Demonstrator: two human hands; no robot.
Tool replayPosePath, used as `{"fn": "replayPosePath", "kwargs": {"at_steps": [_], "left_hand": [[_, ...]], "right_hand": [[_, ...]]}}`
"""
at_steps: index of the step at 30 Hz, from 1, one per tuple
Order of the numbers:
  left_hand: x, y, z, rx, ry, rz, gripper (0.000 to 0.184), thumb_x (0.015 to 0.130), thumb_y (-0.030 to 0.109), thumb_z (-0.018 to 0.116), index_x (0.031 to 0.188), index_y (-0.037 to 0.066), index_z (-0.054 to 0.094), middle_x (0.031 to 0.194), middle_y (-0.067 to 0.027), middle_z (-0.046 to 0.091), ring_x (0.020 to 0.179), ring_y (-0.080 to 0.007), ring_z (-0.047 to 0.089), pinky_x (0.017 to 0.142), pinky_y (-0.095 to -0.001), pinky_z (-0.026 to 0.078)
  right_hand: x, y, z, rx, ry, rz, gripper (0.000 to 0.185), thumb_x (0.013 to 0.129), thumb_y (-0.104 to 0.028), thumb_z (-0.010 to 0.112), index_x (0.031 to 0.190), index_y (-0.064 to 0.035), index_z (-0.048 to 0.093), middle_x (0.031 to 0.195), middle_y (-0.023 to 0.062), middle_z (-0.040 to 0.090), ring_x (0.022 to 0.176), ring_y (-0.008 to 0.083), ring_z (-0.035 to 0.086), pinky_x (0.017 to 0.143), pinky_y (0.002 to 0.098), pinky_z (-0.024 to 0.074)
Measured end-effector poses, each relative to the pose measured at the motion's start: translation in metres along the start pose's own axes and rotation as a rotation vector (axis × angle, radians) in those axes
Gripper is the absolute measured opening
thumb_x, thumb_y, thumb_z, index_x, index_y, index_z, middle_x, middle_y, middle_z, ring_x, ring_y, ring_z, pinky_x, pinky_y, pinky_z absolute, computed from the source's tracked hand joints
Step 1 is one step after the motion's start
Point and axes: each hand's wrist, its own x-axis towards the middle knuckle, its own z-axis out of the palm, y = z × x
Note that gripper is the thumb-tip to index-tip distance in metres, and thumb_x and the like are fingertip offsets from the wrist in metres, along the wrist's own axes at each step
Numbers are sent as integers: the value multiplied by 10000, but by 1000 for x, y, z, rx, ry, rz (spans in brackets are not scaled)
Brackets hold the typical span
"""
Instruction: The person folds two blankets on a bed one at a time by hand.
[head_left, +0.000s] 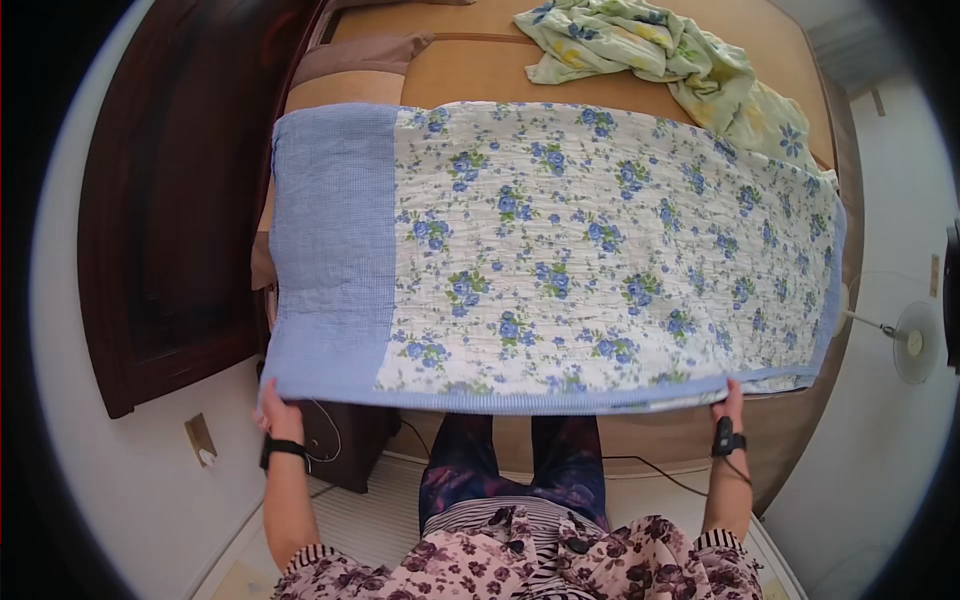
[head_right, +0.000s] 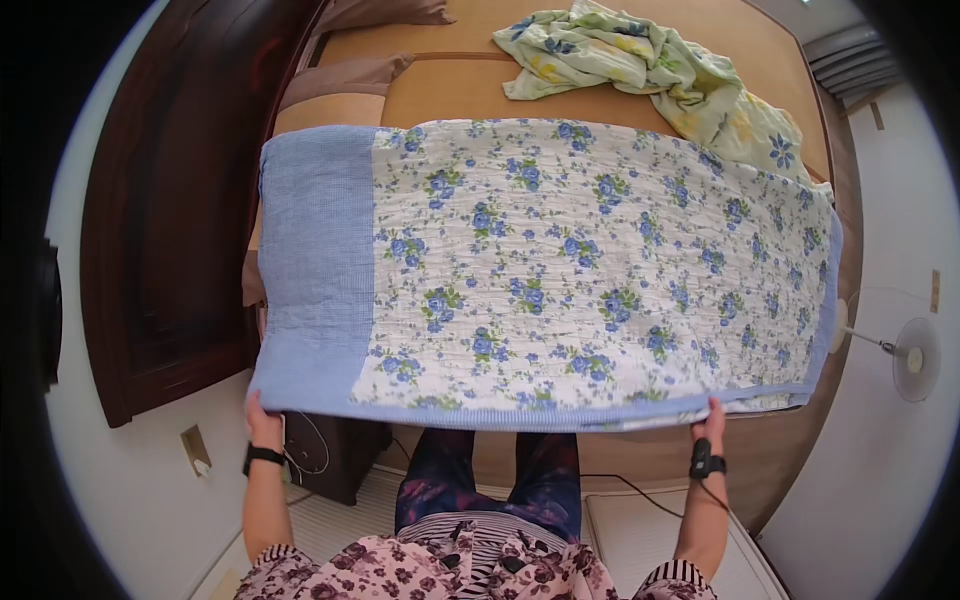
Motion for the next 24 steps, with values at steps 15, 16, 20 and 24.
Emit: {"fn": "replayPosePath", "kwargs": {"at_steps": [15,16,20,24], "left_hand": [[203,90,408,-18,-559,175,360,867,106,404,1124,-144,373,1123,-217,482,1033,-373,508,891,-451,474],[191,87,423,-17,-562,130,408,882,143,400,1196,-105,319,1198,-211,418,1104,-369,438,926,-464,428],[117,38,460,313,-620,211,598,908,300,419,1377,42,153,1394,-164,238,1279,-354,237,1017,-510,265],[119,-25,433,1337,-736,1655,688,795,375,582,1374,203,255,1455,-93,138,1310,-361,167,972,-605,224]], "right_hand": [[179,-164,405,-142,-353,-349,187,846,-82,473,981,47,476,951,168,564,860,300,580,760,421,532],[162,-151,429,-18,-412,-384,205,858,-106,473,973,64,464,995,185,546,929,331,557,872,459,476],[152,-94,468,-138,-460,-72,857,783,-354,625,1386,-54,94,1446,148,-22,1317,342,122,946,532,345],[162,-5,443,-1032,-448,-891,570,774,-341,586,1264,-93,431,1304,157,398,1193,314,385,934,402,357]]}}
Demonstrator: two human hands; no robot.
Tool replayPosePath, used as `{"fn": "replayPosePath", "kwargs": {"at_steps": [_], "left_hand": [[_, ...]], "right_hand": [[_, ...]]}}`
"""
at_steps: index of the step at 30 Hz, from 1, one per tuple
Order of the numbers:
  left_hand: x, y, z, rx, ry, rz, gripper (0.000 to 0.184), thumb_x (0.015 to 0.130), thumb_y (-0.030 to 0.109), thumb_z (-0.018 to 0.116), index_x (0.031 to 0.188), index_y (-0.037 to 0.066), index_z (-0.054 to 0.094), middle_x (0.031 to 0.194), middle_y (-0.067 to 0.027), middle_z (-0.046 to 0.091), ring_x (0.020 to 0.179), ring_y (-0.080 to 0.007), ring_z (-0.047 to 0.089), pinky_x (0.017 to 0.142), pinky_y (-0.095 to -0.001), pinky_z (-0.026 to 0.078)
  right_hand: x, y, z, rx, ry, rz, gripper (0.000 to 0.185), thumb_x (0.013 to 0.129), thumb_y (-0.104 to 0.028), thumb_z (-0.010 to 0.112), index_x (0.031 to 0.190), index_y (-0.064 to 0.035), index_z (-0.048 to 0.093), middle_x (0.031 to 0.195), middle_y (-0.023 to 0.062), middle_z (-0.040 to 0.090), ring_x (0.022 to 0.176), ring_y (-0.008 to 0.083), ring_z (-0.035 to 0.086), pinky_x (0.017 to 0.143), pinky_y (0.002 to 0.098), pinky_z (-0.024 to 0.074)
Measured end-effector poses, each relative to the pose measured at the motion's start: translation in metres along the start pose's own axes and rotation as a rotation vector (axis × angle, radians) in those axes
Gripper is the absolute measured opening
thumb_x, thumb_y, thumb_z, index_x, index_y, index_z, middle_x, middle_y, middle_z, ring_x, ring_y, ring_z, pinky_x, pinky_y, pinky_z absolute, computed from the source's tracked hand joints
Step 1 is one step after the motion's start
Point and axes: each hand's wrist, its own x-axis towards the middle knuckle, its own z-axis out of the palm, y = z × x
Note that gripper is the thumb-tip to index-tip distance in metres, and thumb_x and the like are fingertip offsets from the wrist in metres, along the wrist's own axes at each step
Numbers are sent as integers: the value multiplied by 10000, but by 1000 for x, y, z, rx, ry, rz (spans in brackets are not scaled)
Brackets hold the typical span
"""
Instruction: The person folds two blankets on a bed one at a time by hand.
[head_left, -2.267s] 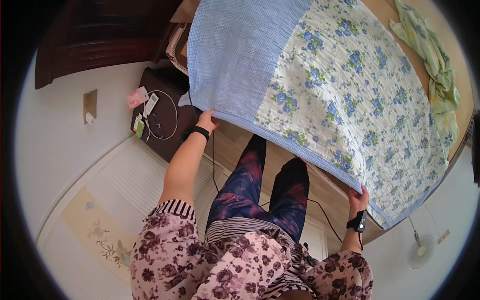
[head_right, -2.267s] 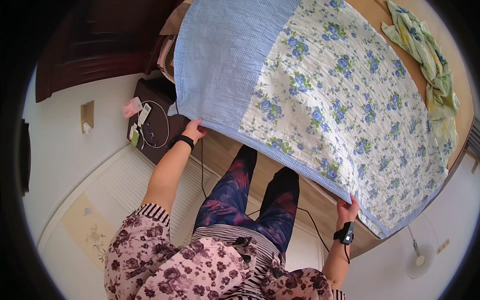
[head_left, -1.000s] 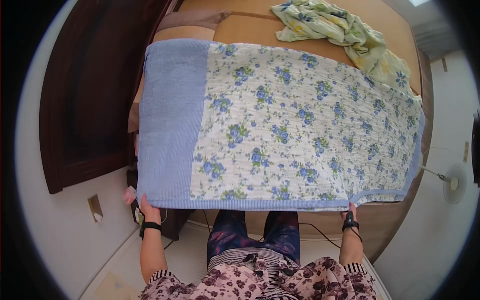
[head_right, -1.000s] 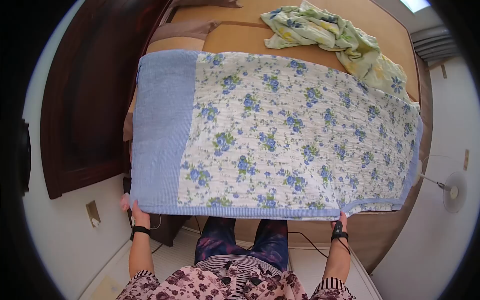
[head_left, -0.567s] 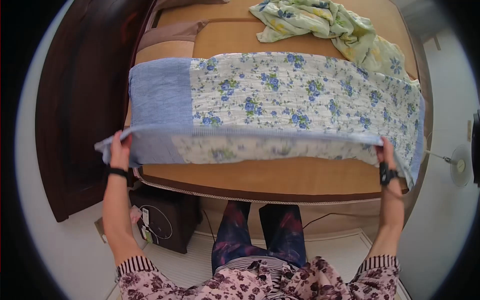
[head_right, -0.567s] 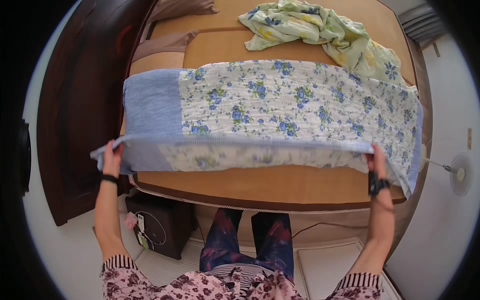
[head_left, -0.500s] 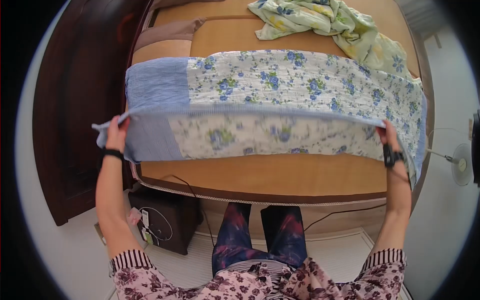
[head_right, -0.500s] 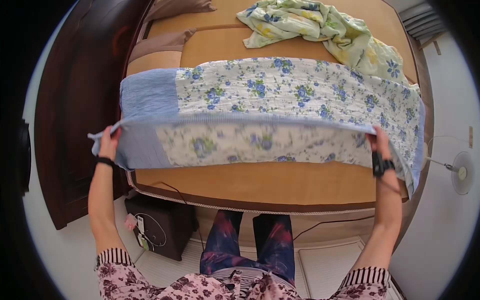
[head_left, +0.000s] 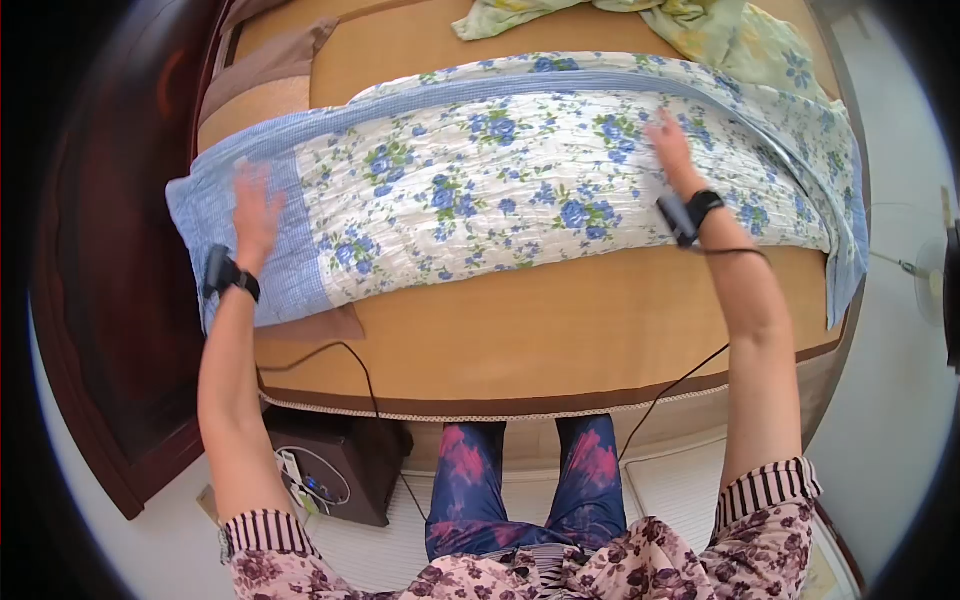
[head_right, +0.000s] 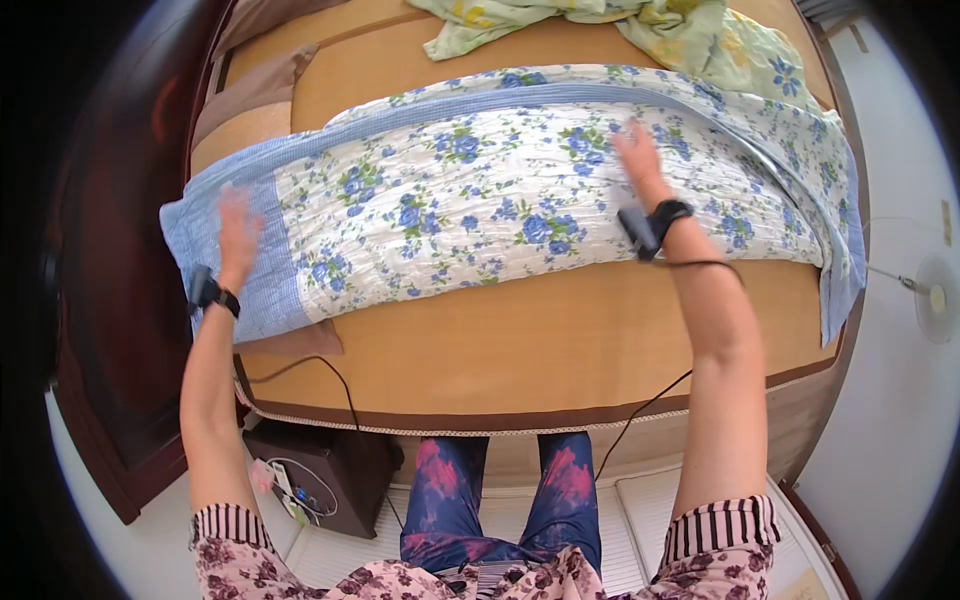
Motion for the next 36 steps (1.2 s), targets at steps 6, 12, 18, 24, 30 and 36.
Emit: {"fn": "replayPosePath", "kwargs": {"at_steps": [6,12,18,24,30,36], "left_hand": [[-37,35,-6,139,-325,-358,627,785,171,580,1349,149,308,1417,-170,204,1289,-384,204,1004,-504,250],[-84,131,-64,-169,-252,-176,616,785,85,552,1338,23,287,1369,-279,226,1259,-419,243,1039,-417,223],[-195,240,-148,-326,-427,-369,687,737,13,574,1350,48,266,1373,-261,234,1262,-405,247,1040,-402,233],[-287,300,-154,-483,-688,-764,687,703,128,622,1305,-17,324,1286,-225,403,1214,-321,372,1016,-358,280],[-261,324,-104,-622,-819,-742,598,715,156,620,1258,22,408,1193,-182,494,1107,-278,475,926,-342,377],[-195,364,-109,-854,-672,-761,459,762,101,527,1200,59,398,902,-37,509,678,-120,494,563,-256,419]], "right_hand": [[-46,-2,-17,-175,90,-24,533,729,-241,574,1224,-71,471,1226,202,478,1148,332,446,948,357,372],[-134,-15,-50,-38,158,-121,436,724,-141,541,1145,-36,499,1008,193,590,955,335,556,836,373,437],[-264,71,-117,145,269,258,370,714,-123,553,1066,-22,504,960,159,599,888,293,583,784,363,459],[-398,85,-240,423,384,666,334,736,-87,526,1055,4,487,891,113,577,711,201,608,580,297,503],[-526,84,-295,491,495,836,305,790,-55,477,1090,-5,456,919,121,550,645,187,623,486,289,501],[-604,98,-306,694,362,1013,297,793,-41,503,1078,16,446,915,147,564,677,251,632,506,318,516]]}}
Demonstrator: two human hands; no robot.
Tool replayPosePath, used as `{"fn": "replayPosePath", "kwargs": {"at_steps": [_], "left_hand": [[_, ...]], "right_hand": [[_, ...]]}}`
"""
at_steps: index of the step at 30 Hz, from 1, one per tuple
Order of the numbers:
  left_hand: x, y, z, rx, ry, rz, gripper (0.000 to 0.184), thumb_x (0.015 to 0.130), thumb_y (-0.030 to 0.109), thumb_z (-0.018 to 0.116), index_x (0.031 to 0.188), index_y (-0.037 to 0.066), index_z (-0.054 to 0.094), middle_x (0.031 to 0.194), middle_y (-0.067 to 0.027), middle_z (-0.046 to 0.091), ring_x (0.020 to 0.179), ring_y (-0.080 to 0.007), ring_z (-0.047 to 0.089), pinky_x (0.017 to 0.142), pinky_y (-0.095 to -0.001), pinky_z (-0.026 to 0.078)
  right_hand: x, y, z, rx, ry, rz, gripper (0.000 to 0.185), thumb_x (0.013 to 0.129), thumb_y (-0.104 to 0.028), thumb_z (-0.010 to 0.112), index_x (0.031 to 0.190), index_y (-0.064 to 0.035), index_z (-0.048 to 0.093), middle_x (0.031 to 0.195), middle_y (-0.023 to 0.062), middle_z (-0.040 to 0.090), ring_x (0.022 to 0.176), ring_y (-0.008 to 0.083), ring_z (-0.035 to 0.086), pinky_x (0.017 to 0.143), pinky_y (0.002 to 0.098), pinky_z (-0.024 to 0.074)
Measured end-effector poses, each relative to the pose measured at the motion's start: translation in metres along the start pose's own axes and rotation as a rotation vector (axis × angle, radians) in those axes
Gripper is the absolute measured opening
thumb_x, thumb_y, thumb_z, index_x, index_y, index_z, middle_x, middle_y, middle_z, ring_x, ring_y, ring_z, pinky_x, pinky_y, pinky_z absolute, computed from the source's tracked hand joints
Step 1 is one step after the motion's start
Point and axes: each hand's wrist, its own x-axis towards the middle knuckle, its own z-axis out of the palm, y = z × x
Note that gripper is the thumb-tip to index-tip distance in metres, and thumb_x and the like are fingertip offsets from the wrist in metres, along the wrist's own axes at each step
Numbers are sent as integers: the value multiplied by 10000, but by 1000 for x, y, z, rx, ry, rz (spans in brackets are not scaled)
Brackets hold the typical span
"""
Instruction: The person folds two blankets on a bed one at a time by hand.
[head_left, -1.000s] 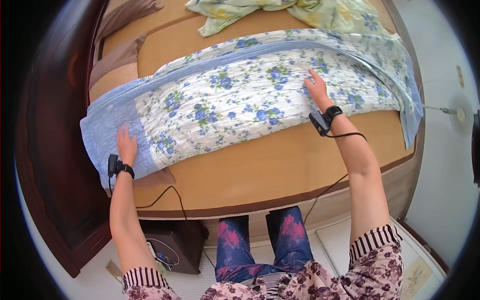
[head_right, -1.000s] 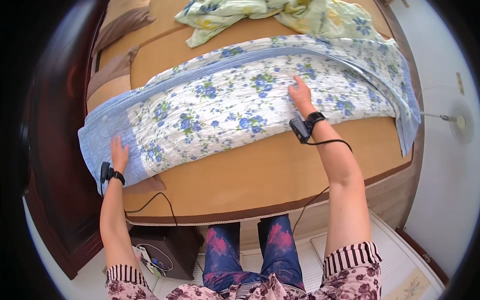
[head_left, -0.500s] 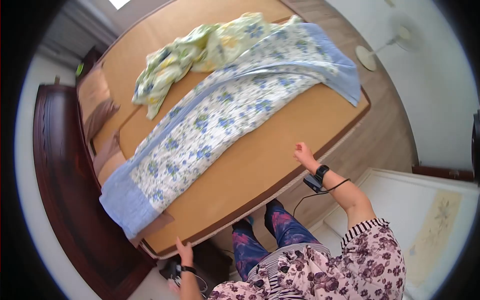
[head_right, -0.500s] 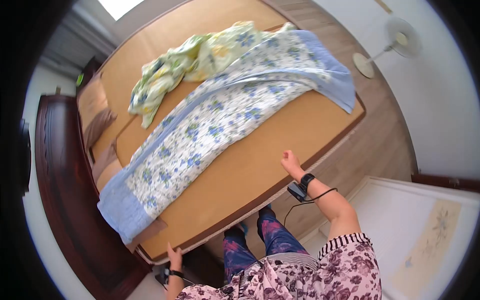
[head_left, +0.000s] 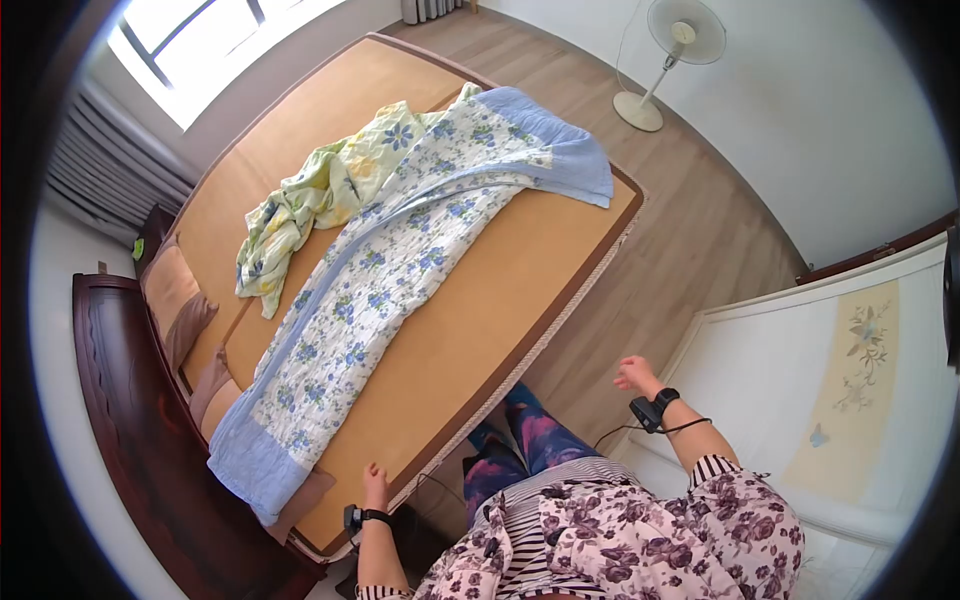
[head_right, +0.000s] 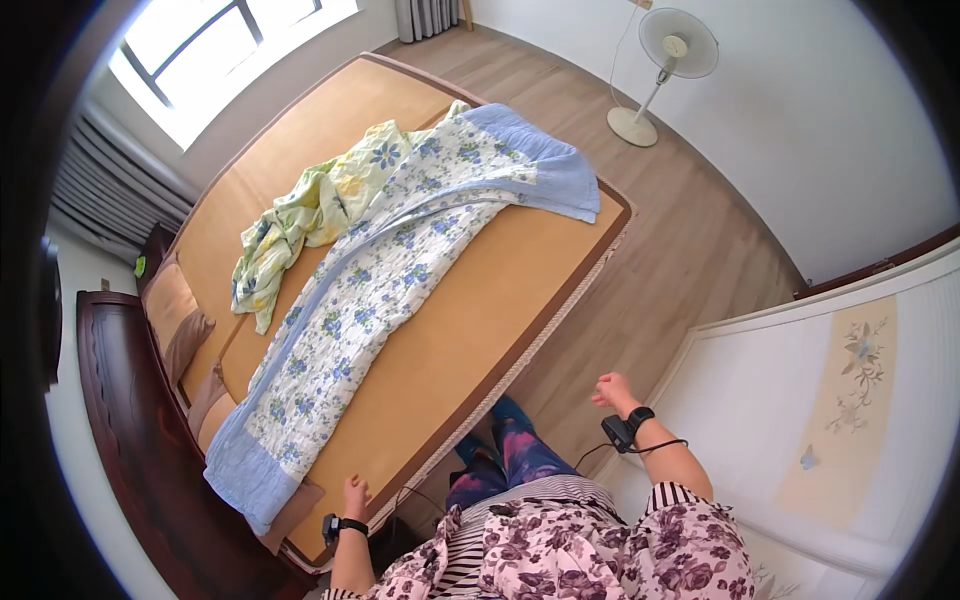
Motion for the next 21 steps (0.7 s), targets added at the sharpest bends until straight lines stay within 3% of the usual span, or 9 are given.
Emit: {"fn": "replayPosePath", "kwargs": {"at_steps": [4,7,8,10,13,17,18,20,21], "left_hand": [[-36,35,20,32,22,40,450,763,130,523,1196,54,424,970,-75,515,779,-163,513,580,-318,452],[-60,37,45,-35,-6,-139,382,788,121,498,1159,76,419,979,-69,482,782,-164,507,570,-312,440],[-73,42,62,-66,32,-179,376,791,125,491,1157,77,419,974,-77,480,780,-179,510,576,-325,446],[-98,52,95,-129,106,-260,365,796,131,476,1152,77,420,962,-93,477,777,-209,516,590,-350,460],[-94,51,168,-245,118,-412,305,770,91,482,1073,96,450,932,-92,453,808,-255,503,597,-458,439],[-111,102,268,-184,-97,-372,306,766,86,505,1066,85,446,927,-108,458,771,-274,484,622,-480,446],[-102,105,276,175,-286,-39,304,765,92,507,1062,92,444,931,-108,454,764,-271,475,627,-483,441],[-114,132,304,201,-281,20,336,774,131,520,1098,102,440,1022,-103,448,846,-277,459,646,-478,454],[-122,155,324,-132,-92,-257,372,783,165,530,1138,104,437,1109,-99,447,933,-288,451,661,-470,473]], "right_hand": [[11,-3,-35,146,-131,-10,263,806,-84,495,1055,-3,461,881,120,570,652,235,634,526,316,514],[23,-12,-74,203,-206,-37,225,840,-111,481,1041,-10,473,869,120,583,671,229,635,533,304,512],[23,-14,-92,191,-226,-14,237,838,-110,496,1051,-8,482,917,127,591,755,236,628,632,331,509],[30,-29,-123,201,-247,-17,231,844,-122,497,1043,-4,488,922,130,595,754,234,627,631,328,510],[42,-41,-181,267,-236,-41,207,847,-153,513,985,2,519,882,130,603,733,228,626,614,320,509],[66,-59,-252,357,-189,-75,178,837,-157,518,899,7,543,818,122,604,679,212,620,571,301,504],[75,-64,-266,359,-186,-89,171,836,-156,518,890,4,547,811,119,607,679,208,619,573,298,503],[87,-81,-287,373,-188,-110,164,834,-152,521,890,0,551,816,116,610,693,203,617,590,296,502],[90,-94,-293,385,-192,-117,165,832,-149,526,898,-1,551,830,117,611,706,204,617,605,298,502]]}}
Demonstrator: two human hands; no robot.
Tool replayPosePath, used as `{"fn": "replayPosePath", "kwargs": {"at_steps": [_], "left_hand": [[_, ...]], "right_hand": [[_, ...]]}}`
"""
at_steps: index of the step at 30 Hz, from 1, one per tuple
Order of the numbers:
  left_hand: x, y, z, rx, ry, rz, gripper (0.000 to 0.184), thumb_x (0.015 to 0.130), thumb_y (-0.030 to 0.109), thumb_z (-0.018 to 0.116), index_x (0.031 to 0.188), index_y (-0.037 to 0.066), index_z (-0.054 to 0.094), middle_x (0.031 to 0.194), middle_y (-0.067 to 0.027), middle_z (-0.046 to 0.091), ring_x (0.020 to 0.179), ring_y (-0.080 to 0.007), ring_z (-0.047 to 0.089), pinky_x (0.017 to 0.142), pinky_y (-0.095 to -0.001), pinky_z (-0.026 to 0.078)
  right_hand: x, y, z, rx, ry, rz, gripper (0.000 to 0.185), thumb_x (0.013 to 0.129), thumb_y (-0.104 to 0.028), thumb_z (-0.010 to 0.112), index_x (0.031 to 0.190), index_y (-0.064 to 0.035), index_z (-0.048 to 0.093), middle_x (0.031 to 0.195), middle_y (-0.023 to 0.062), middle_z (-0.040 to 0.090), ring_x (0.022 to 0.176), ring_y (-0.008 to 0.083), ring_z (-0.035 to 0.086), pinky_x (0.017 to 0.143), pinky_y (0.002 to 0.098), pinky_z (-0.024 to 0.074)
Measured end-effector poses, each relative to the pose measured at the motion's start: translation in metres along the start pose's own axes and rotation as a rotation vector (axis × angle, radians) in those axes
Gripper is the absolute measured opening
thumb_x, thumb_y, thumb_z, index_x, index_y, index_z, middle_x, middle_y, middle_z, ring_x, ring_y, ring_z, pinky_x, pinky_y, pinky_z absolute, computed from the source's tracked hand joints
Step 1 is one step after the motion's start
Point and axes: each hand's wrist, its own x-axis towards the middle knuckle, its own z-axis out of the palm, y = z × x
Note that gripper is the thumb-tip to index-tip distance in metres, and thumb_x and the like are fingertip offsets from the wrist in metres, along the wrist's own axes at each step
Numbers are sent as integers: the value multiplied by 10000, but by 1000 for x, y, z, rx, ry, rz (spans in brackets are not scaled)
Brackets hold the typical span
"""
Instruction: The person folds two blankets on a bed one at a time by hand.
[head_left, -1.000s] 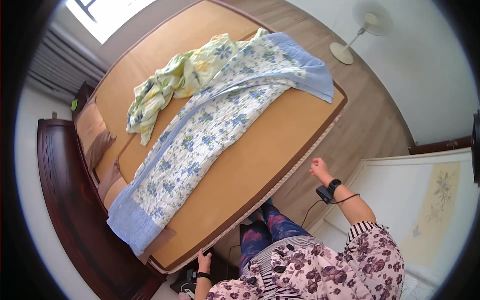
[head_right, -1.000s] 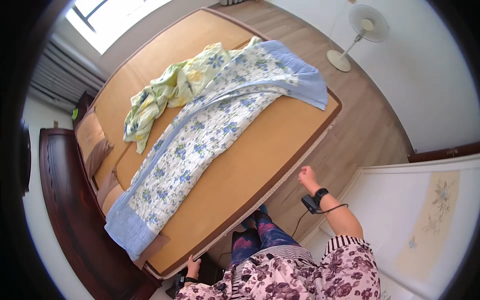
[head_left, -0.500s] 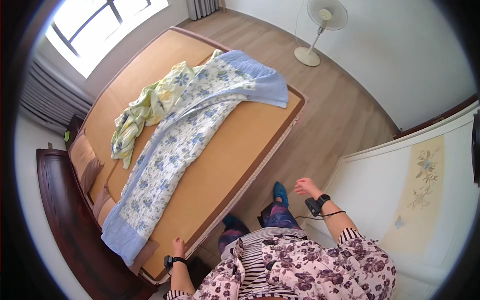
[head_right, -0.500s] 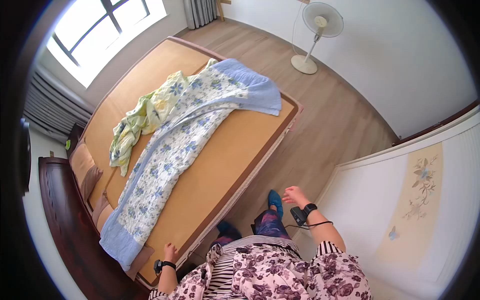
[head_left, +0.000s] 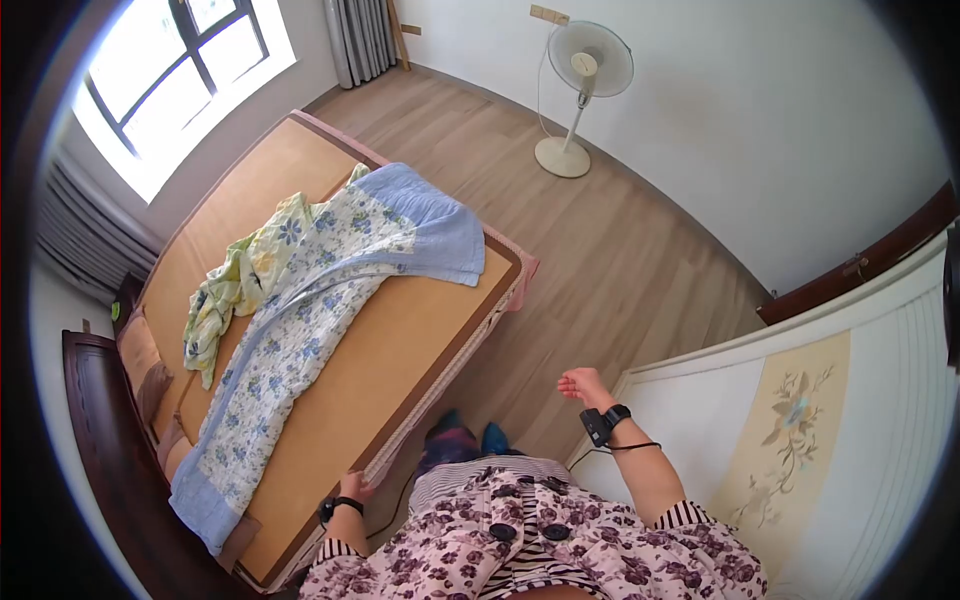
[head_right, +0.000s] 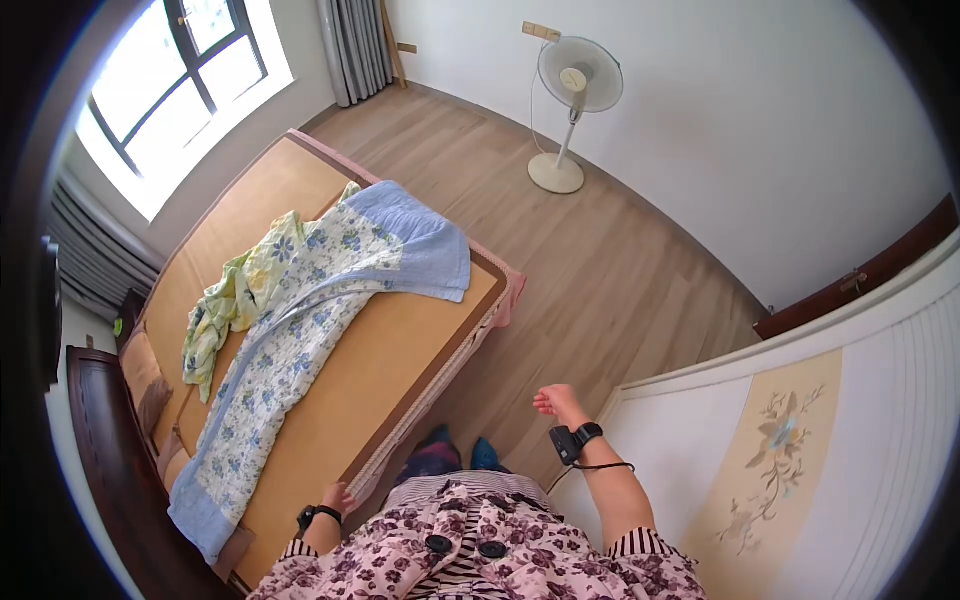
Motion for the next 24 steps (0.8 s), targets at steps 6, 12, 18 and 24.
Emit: {"fn": "replayPosePath", "kwargs": {"at_steps": [6,12,18,24], "left_hand": [[30,53,62,-2,-57,296,40,773,126,429,783,116,466,584,-46,412,472,-181,421,398,-323,372],[67,87,217,62,-74,324,37,769,118,493,750,135,466,575,-1,390,462,-142,388,390,-320,326],[50,112,295,-30,25,116,301,772,109,497,1070,83,468,823,-62,498,727,-185,486,573,-367,442],[37,167,380,-16,63,240,385,747,128,528,1122,56,482,929,-105,547,755,-230,537,546,-352,478]], "right_hand": [[40,-64,-5,23,-108,-10,166,846,-147,514,920,-2,549,852,119,612,768,205,614,648,292,502],[96,-155,-80,-36,-148,142,196,855,-145,504,960,16,540,892,142,614,813,225,612,693,314,501],[67,-150,-154,-40,17,249,194,859,-117,480,977,29,529,909,158,607,838,257,605,722,342,499],[140,-216,-217,15,74,455,199,862,-94,448,1001,33,514,953,171,591,884,284,586,748,366,491]]}}
